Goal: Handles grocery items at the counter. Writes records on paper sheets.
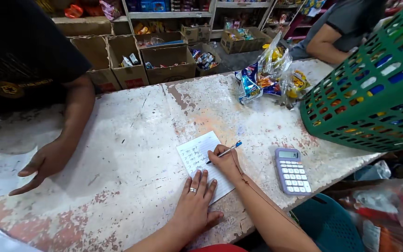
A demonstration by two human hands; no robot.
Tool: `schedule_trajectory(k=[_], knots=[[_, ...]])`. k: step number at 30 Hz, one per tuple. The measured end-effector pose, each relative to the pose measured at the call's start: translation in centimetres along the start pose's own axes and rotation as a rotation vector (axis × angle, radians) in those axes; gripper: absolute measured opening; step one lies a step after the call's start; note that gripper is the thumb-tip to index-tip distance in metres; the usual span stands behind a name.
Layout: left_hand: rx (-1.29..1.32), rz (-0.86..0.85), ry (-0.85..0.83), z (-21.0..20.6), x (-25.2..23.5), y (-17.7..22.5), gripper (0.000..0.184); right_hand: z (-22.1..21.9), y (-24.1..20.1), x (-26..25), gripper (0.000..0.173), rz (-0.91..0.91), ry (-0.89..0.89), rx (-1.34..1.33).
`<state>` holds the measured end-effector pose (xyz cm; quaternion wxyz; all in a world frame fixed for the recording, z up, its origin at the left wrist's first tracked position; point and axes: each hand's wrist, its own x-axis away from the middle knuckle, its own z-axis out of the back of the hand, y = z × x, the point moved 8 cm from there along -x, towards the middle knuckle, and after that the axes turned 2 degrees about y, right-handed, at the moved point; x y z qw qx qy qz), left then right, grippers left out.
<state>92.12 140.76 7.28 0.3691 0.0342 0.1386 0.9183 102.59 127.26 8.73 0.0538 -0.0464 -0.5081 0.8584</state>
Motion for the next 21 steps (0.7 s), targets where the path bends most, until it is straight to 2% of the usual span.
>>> schedule_trajectory(k=[21], knots=[[0.011, -0.007, 0.042, 0.08, 0.05, 0.05, 0.091, 0.59, -0.05, -0.08, 0.029, -0.061, 0.05, 0.041]])
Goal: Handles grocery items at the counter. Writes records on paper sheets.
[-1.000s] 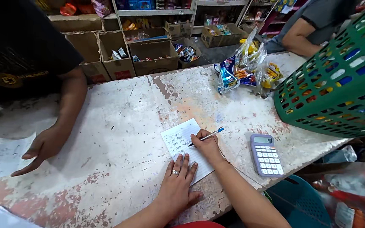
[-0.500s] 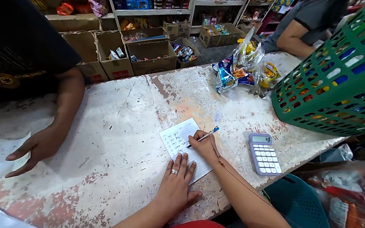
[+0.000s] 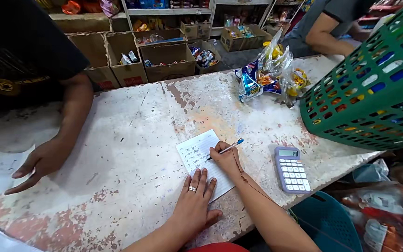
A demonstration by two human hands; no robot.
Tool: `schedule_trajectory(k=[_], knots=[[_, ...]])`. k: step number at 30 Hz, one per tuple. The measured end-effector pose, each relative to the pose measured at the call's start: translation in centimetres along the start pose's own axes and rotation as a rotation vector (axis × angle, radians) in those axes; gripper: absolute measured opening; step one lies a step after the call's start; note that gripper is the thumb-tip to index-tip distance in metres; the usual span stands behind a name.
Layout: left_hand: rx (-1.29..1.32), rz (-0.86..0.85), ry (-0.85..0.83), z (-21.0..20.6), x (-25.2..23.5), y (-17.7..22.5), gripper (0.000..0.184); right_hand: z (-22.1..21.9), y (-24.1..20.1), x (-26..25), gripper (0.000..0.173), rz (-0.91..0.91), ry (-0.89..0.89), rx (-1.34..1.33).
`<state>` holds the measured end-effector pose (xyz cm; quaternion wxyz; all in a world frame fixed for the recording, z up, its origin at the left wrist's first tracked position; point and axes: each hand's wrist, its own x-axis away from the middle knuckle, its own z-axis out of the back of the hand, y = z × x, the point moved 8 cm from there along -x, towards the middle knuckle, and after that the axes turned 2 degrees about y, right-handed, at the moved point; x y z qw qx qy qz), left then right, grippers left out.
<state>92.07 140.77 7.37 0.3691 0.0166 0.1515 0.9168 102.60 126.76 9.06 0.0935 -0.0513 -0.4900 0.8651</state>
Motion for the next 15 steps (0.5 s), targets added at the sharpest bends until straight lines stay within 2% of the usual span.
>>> schedule_trajectory(k=[4, 9, 12, 15], knots=[[0.008, 0.027, -0.043, 0.2, 0.2, 0.3, 0.084, 0.0, -0.1, -0.1, 0.031, -0.001, -0.016, -0.026], [-0.062, 0.038, 0.078, 0.8, 0.6, 1.2, 0.05, -0.1, 0.3, 0.0, 0.028, -0.001, -0.014, -0.109], [-0.081, 0.038, 0.096, 1.0, 0.6, 1.2, 0.046, -0.8, -0.1, 0.3, 0.029, 0.02, -0.067, -0.118], [-0.114, 0.031, 0.109, 1.1, 0.6, 1.3, 0.046, -0.3, -0.3, 0.2, 0.03, 0.014, -0.039, -0.035]])
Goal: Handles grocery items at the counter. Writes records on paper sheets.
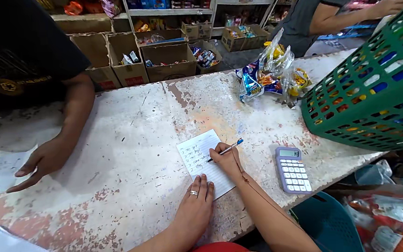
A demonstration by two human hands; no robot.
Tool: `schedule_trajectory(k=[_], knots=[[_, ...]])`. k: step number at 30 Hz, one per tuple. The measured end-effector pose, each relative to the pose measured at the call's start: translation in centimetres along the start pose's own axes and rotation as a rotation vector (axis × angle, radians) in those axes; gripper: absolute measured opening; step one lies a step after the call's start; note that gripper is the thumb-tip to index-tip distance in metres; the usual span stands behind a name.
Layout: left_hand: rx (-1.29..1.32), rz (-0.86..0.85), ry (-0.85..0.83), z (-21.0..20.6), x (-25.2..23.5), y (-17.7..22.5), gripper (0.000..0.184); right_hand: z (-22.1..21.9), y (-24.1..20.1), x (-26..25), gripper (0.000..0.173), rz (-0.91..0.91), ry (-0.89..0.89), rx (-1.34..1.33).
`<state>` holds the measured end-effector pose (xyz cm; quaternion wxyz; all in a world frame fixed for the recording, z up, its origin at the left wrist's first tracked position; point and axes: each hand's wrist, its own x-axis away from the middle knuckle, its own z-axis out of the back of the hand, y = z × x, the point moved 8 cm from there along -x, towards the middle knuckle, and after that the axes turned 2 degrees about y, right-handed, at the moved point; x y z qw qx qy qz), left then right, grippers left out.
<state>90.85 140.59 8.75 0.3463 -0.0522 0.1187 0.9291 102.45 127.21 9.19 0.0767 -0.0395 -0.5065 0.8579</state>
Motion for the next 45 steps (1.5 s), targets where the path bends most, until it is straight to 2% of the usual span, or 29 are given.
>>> schedule_trajectory(k=[3, 8, 11, 15, 22, 26, 29, 34, 39, 45], knots=[[-0.015, -0.008, 0.026, 0.0, 0.1, 0.2, 0.045, 0.6, 0.0, 0.0, 0.031, -0.009, 0.044, -0.005], [-0.023, -0.006, 0.06, -0.1, 0.1, 0.2, 0.042, 0.3, 0.5, -0.4, 0.029, 0.019, 0.001, -0.071], [-0.001, -0.001, 0.041, -0.3, -0.4, 0.0, 0.042, -0.8, -0.2, 0.1, 0.026, 0.045, -0.035, -0.183], [0.04, 0.024, 0.041, -0.6, -0.9, -0.9, 0.044, -3.1, -1.6, 1.2, 0.029, 0.074, -0.096, -0.152], [0.139, 0.072, -0.092, -0.1, -0.8, -1.3, 0.072, -3.5, -1.4, 1.1, 0.026, 0.047, -0.079, -0.103], [0.232, 0.103, -0.177, 0.9, -0.7, -1.3, 0.069, -3.3, -1.9, 1.7, 0.025, 0.05, -0.05, 0.006], [0.261, 0.121, -0.144, 0.9, -0.5, -1.4, 0.068, -3.6, -2.1, 1.8, 0.028, 0.106, -0.016, 0.073], [0.257, 0.123, -0.174, 0.5, -0.4, -1.1, 0.072, -3.7, -1.9, 2.0, 0.029, 0.166, 0.016, 0.027], [0.238, 0.117, -0.267, 0.0, -0.4, -0.8, 0.08, -3.6, -1.3, 1.5, 0.027, 0.142, 0.026, -0.031], [0.221, 0.111, -0.274, -0.1, -0.4, -0.8, 0.082, -3.6, -1.3, 1.4, 0.028, 0.115, 0.021, -0.039]])
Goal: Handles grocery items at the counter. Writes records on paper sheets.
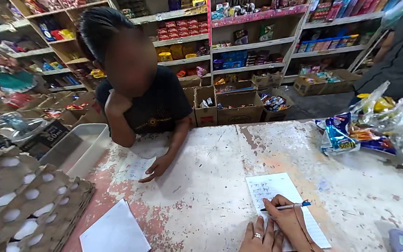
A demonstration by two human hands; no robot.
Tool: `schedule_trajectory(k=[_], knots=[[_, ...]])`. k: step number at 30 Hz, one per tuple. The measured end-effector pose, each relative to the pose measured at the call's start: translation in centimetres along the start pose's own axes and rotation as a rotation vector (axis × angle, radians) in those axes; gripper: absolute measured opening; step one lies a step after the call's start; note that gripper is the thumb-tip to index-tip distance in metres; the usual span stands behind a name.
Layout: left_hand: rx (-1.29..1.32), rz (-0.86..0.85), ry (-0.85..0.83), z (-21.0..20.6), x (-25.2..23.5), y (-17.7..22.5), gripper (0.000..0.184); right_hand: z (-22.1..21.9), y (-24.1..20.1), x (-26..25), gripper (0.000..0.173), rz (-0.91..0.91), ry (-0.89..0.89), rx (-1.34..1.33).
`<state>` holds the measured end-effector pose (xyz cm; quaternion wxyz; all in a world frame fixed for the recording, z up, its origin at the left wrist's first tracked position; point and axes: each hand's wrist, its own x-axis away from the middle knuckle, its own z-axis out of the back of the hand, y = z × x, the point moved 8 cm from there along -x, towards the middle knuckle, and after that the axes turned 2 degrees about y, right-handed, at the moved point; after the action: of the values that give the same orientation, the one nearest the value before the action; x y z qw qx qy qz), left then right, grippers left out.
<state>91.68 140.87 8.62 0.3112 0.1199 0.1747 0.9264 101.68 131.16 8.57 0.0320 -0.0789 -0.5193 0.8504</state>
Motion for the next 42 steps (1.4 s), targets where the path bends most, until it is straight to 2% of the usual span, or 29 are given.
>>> schedule_trajectory(k=[42], knots=[[0.0, -0.006, -0.041, -0.19, -0.12, -0.17, 0.082, -0.05, -0.09, -0.18, 0.027, -0.01, -0.018, -0.002]])
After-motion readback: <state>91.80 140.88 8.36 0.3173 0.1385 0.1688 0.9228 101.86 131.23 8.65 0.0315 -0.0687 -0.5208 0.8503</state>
